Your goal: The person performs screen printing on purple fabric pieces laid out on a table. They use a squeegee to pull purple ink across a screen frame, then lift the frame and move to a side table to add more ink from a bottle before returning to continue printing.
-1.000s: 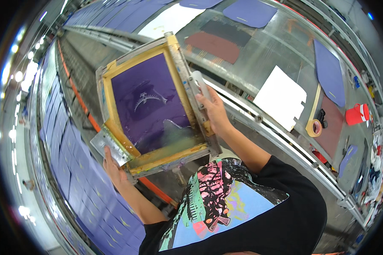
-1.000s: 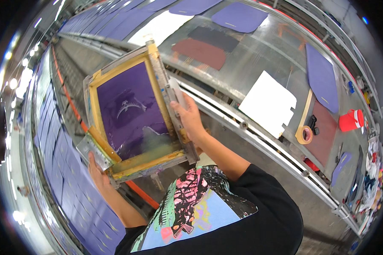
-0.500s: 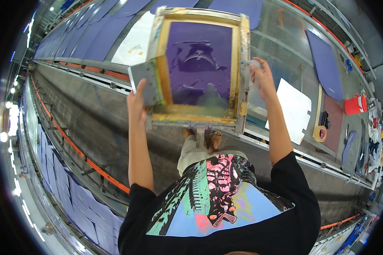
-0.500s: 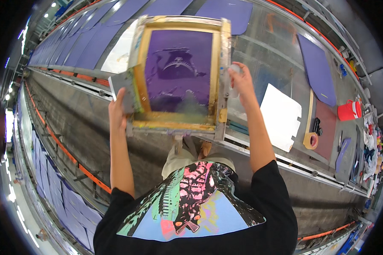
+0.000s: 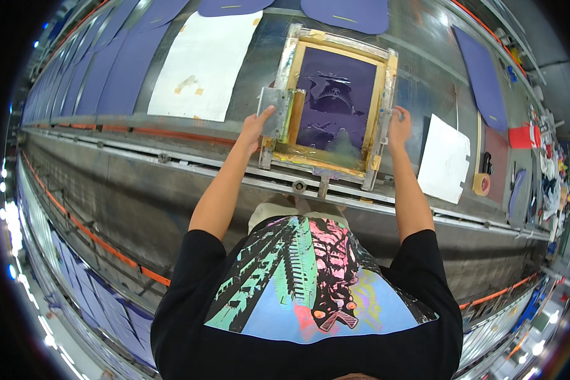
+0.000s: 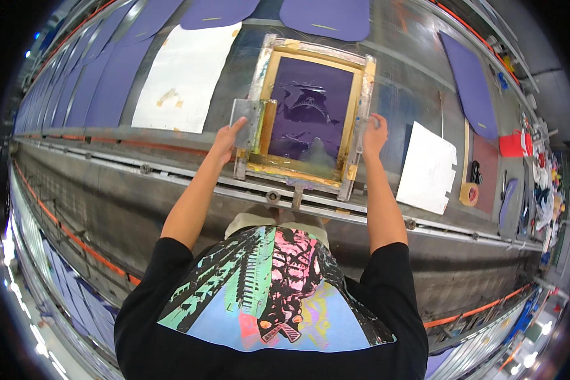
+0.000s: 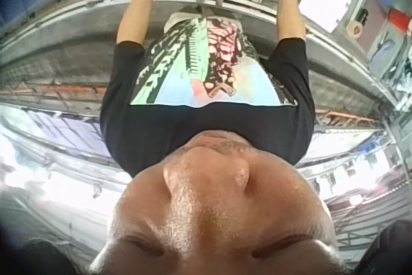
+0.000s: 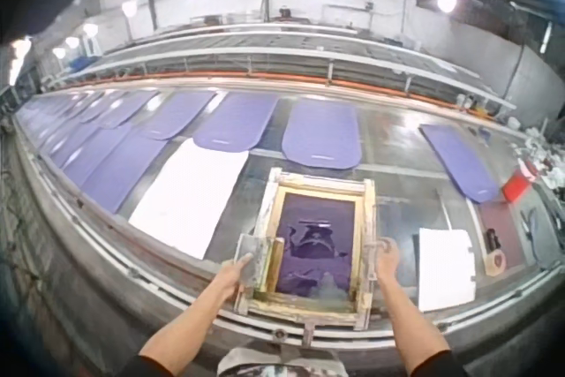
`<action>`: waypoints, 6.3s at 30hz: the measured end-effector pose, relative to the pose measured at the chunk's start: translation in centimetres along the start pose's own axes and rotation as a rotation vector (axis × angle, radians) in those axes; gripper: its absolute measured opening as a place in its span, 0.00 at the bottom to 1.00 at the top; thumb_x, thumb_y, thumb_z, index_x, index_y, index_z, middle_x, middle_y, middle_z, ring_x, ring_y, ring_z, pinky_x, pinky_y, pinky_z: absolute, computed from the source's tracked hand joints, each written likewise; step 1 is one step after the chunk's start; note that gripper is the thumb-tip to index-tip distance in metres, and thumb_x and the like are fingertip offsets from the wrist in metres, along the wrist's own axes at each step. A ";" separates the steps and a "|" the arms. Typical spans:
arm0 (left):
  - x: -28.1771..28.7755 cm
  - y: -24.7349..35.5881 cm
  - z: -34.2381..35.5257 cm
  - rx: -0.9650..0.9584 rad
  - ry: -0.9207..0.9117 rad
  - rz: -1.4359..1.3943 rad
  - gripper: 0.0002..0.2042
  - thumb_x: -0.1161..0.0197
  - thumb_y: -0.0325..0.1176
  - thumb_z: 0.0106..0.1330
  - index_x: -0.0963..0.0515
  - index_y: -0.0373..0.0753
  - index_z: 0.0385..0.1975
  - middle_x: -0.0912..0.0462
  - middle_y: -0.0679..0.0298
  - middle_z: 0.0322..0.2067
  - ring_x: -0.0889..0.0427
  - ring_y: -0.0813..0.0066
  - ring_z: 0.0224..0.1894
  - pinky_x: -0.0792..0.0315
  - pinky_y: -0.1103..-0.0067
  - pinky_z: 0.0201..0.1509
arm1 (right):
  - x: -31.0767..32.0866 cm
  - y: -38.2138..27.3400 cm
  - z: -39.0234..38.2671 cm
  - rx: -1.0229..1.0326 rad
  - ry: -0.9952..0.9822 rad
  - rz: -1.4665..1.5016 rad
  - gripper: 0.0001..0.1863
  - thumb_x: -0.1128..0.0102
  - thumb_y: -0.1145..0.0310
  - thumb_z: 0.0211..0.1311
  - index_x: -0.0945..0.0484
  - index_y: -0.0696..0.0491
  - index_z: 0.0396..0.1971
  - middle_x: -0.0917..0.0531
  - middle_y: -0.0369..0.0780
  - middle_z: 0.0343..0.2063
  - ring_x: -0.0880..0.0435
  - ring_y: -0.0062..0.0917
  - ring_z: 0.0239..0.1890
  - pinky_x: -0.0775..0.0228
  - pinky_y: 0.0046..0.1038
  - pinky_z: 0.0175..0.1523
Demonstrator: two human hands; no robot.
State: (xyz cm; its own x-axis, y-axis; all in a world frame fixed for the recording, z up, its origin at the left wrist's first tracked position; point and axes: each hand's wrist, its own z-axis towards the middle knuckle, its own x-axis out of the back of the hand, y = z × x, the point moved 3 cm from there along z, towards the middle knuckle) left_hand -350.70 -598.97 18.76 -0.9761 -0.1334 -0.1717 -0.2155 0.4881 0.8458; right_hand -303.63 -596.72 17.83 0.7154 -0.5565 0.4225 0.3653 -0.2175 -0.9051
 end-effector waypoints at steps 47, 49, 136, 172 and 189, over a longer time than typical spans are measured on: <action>-20.0 1.1 -15.8 -0.761 -0.389 1.097 0.18 0.35 0.22 0.55 0.14 0.43 0.47 0.11 0.58 0.41 0.14 0.52 0.45 0.20 0.60 0.49 | 13.0 -1.1 5.7 0.291 0.009 -0.184 0.10 0.42 0.64 0.74 0.15 0.50 0.46 0.13 0.44 0.34 0.18 0.35 0.32 0.26 0.35 0.44; -23.9 -0.6 -16.7 -0.807 -0.431 0.960 0.18 0.34 0.24 0.56 0.15 0.43 0.48 0.11 0.58 0.41 0.14 0.53 0.46 0.21 0.60 0.50 | 17.9 -0.3 7.6 0.196 -0.021 -0.224 0.11 0.40 0.62 0.75 0.15 0.48 0.49 0.18 0.34 0.27 0.26 0.18 0.27 0.32 0.27 0.35; -23.8 14.5 4.9 -0.605 -0.277 1.380 0.13 0.31 0.27 0.58 0.14 0.40 0.44 0.10 0.60 0.38 0.12 0.61 0.40 0.20 0.66 0.45 | 4.4 -5.2 -0.3 -0.041 -0.115 -0.104 0.10 0.46 0.63 0.74 0.19 0.46 0.47 0.19 0.48 0.21 0.18 0.46 0.27 0.28 0.45 0.40; -24.0 10.0 0.9 -0.993 0.026 1.418 0.17 0.37 0.22 0.56 0.14 0.45 0.44 0.12 0.61 0.41 0.16 0.56 0.45 0.26 0.60 0.47 | 5.2 -7.1 -0.6 -0.107 -0.151 -0.042 0.10 0.46 0.63 0.75 0.19 0.49 0.48 0.26 0.46 0.14 0.24 0.39 0.18 0.32 0.42 0.33; -22.8 10.8 -1.5 -1.014 0.005 1.224 0.19 0.36 0.19 0.55 0.14 0.44 0.46 0.11 0.62 0.47 0.16 0.56 0.50 0.22 0.63 0.54 | 4.1 -4.5 1.5 -0.159 -0.283 0.106 0.11 0.45 0.63 0.75 0.18 0.50 0.48 0.19 0.47 0.26 0.19 0.36 0.31 0.29 0.38 0.42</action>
State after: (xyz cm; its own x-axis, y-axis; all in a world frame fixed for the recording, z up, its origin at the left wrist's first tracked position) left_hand -330.71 -591.97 32.59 -0.5375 -0.1123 0.8358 0.7758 -0.4545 0.4378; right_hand -301.47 -596.79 23.72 0.8894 -0.3432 0.3019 0.1985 -0.3047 -0.9315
